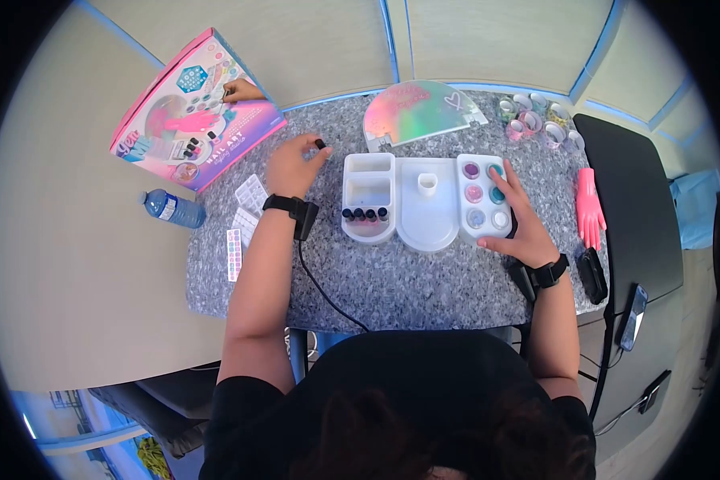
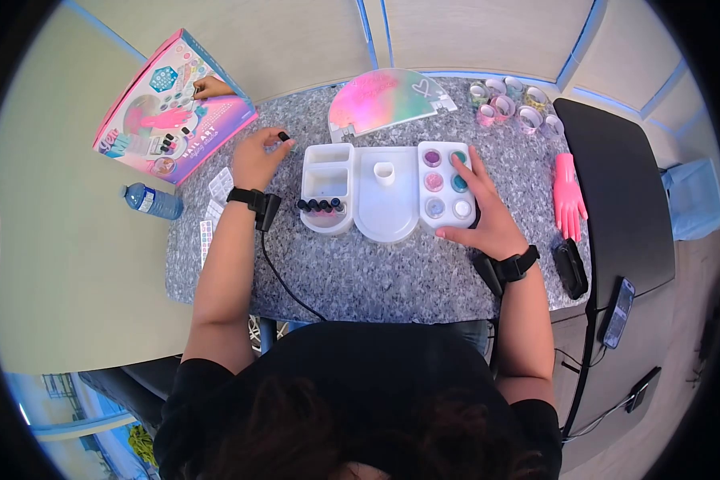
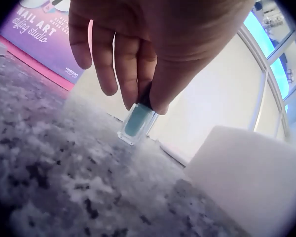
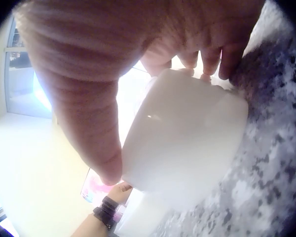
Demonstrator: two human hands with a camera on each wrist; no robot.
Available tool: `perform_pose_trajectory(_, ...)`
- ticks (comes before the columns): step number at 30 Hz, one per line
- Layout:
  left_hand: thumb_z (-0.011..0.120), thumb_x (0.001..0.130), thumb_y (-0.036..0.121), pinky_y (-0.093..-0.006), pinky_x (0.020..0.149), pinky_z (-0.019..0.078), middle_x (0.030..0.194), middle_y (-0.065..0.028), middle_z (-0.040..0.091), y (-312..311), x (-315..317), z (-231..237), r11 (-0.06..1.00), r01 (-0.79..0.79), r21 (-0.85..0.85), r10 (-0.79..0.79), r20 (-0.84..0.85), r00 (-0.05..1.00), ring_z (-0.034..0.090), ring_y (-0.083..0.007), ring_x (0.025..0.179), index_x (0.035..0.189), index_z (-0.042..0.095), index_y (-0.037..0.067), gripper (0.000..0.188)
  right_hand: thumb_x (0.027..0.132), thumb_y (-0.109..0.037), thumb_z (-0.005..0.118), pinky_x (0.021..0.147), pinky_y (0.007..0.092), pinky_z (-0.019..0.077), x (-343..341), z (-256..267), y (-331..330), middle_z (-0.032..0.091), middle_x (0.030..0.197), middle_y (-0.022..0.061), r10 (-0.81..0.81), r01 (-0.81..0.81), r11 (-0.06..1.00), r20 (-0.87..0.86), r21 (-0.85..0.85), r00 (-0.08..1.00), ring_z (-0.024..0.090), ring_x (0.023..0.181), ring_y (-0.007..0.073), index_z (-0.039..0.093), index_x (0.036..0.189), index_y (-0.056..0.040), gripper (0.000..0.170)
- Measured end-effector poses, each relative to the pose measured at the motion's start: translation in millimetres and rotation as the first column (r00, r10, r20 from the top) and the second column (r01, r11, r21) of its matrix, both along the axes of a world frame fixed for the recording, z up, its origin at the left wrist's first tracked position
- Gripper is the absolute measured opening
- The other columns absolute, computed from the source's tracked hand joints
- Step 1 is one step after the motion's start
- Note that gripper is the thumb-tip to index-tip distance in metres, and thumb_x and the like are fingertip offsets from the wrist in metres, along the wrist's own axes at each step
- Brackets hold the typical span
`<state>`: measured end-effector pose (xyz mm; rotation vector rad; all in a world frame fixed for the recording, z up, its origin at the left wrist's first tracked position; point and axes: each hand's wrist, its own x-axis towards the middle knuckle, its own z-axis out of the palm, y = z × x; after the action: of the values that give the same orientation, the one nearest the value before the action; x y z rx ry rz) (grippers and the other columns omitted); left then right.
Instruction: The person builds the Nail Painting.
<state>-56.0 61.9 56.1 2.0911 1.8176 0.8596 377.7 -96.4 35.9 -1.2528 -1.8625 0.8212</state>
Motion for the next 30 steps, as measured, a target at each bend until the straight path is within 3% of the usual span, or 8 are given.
perform_pose_trajectory(4,0.088,0.092,0.028,-0.0416,0.099,0.0587,0.107,-0.0105,0.082,-8.9,-1.7,-0.1,0.999,0.038,0.030,-0.040,0.076,0.996,0.078,-0.0305,0.102,0.118,0.080,0.008,0.034,0.069,-0.025,0.102,0.133,0.0499,0.0257,-0.4,0.8,-0.4,0.013,0.183,0.0274,-0.002,0.002,1.000,-0.002,-0.013,1.000,0.017,0.170,0.0424,0.041,0.172,-0.0142,0.120)
perform_pose_trajectory(6,0.087,0.092,0.019,-0.0401,0.098,0.0586,0.107,-0.0085,0.082,-36.8,7.2,28.4,0.983,0.121,0.139,-0.159,0.305,0.939,0.077,-0.0298,0.104,0.117,0.080,0.008,0.028,0.068,-0.025,0.102,0.133,0.0497,0.0259,-0.2,-0.4,0.7,0.012,0.183,0.0272,0.002,-0.002,1.000,-0.013,-0.006,1.000,0.018,0.170,0.0418,0.041,0.172,-0.0147,0.120)
perform_pose_trajectory(10,0.088,0.089,0.012,-0.0403,0.100,0.0560,0.105,-0.0064,0.081,-108.0,16.7,77.5,0.938,0.285,0.197,-0.341,0.383,0.858,0.075,-0.0278,0.108,0.112,0.081,0.011,0.025,0.068,-0.024,0.102,0.133,0.0496,0.0261,-0.8,1.2,0.4,0.013,0.184,0.0264,0.002,-0.003,1.000,-0.023,-0.013,1.000,0.018,0.170,0.0412,0.042,0.172,-0.0156,0.121)
perform_pose_trajectory(12,0.093,0.080,0.007,-0.0383,0.103,0.0528,0.108,-0.0035,0.082,-131.5,16.3,84.8,0.846,0.480,0.232,-0.494,0.004,0.869,0.072,-0.0226,0.108,0.109,0.083,0.014,0.031,0.067,-0.024,0.102,0.133,0.0494,0.0262,-1.3,2.3,-0.1,0.013,0.184,0.0255,-0.004,0.004,1.000,-0.017,-0.019,1.000,0.018,0.170,0.0406,0.042,0.172,-0.0166,0.121)
perform_pose_trajectory(13,0.093,0.080,0.007,-0.0383,0.103,0.0528,0.108,-0.0035,0.082,-136.9,16.0,81.4,0.847,0.478,0.231,-0.492,0.005,0.870,0.072,-0.0226,0.108,0.109,0.083,0.014,0.031,0.067,-0.024,0.102,0.133,0.0494,0.0262,-1.6,2.3,0.0,0.013,0.184,0.0255,-0.002,0.002,1.000,-0.017,-0.020,1.000,0.018,0.170,0.0406,0.042,0.172,-0.0166,0.121)
perform_pose_trajectory(15,0.097,0.074,0.010,-0.0378,0.098,0.0509,0.108,0.0028,0.082,-142.2,16.7,69.3,0.803,0.561,0.200,-0.530,-0.190,0.826,0.070,-0.0218,0.103,0.106,0.083,0.017,0.035,0.067,-0.024,0.102,0.133,0.0496,0.0265,-2.1,1.9,0.1,0.013,0.184,0.0251,-0.003,0.002,1.000,-0.048,-0.030,0.999,0.019,0.170,0.0406,0.042,0.172,-0.0169,0.121)
perform_pose_trajectory(16,0.096,0.075,0.015,-0.0371,0.093,0.0492,0.107,0.0071,0.082,-140.3,17.3,63.3,0.796,0.573,0.194,-0.546,-0.180,0.818,0.069,-0.0211,0.100,0.104,0.083,0.019,0.032,0.067,-0.024,0.102,0.133,0.0496,0.0265,-2.0,1.4,0.2,0.013,0.184,0.0251,-0.003,0.001,1.000,-0.049,-0.031,0.999,0.019,0.170,0.0406,0.042,0.172,-0.0169,0.121)
perform_pose_trajectory(30,0.093,0.079,0.021,-0.0403,0.089,0.0466,0.107,0.0058,0.075,-134.7,26.0,41.7,0.790,0.552,0.265,-0.464,-0.331,0.822,0.066,-0.0212,0.099,0.105,0.084,0.023,0.027,0.069,-0.028,0.102,0.133,0.0501,0.0256,-1.2,5.7,-2.3,0.012,0.183,0.0267,-0.017,0.017,1.000,0.017,-0.016,1.000,0.019,0.170,0.0417,0.041,0.172,-0.0142,0.121)
